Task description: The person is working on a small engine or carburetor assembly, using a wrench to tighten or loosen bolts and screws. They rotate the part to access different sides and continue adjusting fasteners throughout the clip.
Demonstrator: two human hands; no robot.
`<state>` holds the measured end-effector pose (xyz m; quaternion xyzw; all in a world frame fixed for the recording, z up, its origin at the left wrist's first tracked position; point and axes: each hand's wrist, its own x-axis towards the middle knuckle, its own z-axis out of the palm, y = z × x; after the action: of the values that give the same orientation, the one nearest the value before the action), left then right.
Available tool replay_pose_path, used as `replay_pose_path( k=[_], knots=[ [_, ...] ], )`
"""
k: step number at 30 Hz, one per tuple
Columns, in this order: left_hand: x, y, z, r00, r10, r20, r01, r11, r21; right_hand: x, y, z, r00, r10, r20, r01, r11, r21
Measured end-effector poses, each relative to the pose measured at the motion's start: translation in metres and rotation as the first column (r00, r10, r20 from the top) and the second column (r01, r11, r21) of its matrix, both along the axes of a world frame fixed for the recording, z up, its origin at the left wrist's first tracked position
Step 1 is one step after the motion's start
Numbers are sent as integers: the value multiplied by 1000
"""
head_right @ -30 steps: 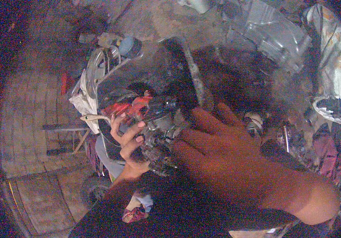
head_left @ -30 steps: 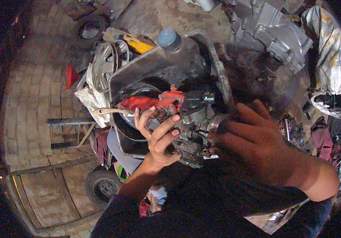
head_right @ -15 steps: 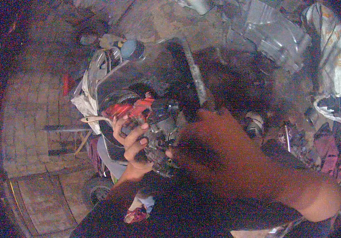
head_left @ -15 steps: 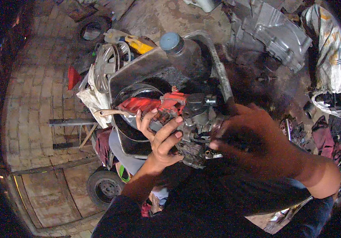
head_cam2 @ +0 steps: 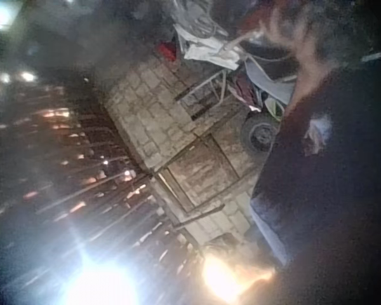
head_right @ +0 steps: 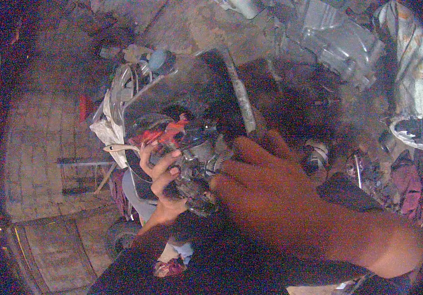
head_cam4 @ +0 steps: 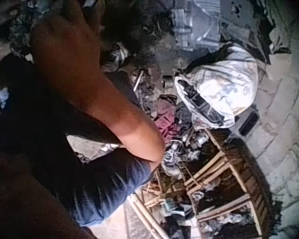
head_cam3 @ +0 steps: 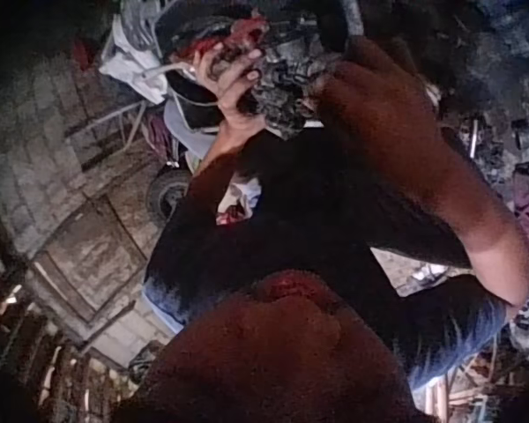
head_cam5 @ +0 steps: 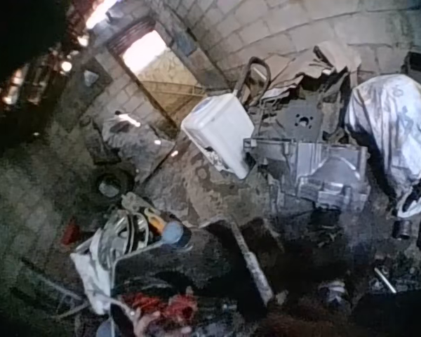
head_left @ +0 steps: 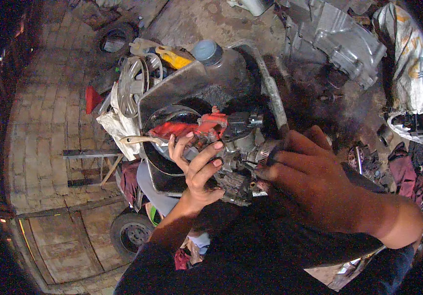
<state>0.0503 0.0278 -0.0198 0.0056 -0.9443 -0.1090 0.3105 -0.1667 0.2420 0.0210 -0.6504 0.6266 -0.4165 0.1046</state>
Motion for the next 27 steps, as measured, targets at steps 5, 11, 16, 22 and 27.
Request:
replay_pose_path(
  k=[5, 11, 16, 22, 27],
  knots=[
    [-4, 3, -2, 999, 13, -40, -13, 1000, -10, 1, -2, 4, 936, -13, 353, -27, 994, 107],
    [1, 2, 3, 1000, 26, 10, -26, 1000, -4, -11, -4, 3, 978, 33, 204, -52, 995, 90],
    [-1, 1, 1, 1000, 28, -9, -28, 998, 50, -7, 1, 0, 976, -85, -201, 54, 987, -152],
    [-4, -2, -3, 999, 36, -29, -35, 999, 15, -6, -2, -5, 974, -11, -226, -25, 987, -156],
    [-3, 1, 0, 999, 26, -19, -25, 998, 49, -15, -6, 2, 980, -10, -199, -15, 992, -123]
  ],
)
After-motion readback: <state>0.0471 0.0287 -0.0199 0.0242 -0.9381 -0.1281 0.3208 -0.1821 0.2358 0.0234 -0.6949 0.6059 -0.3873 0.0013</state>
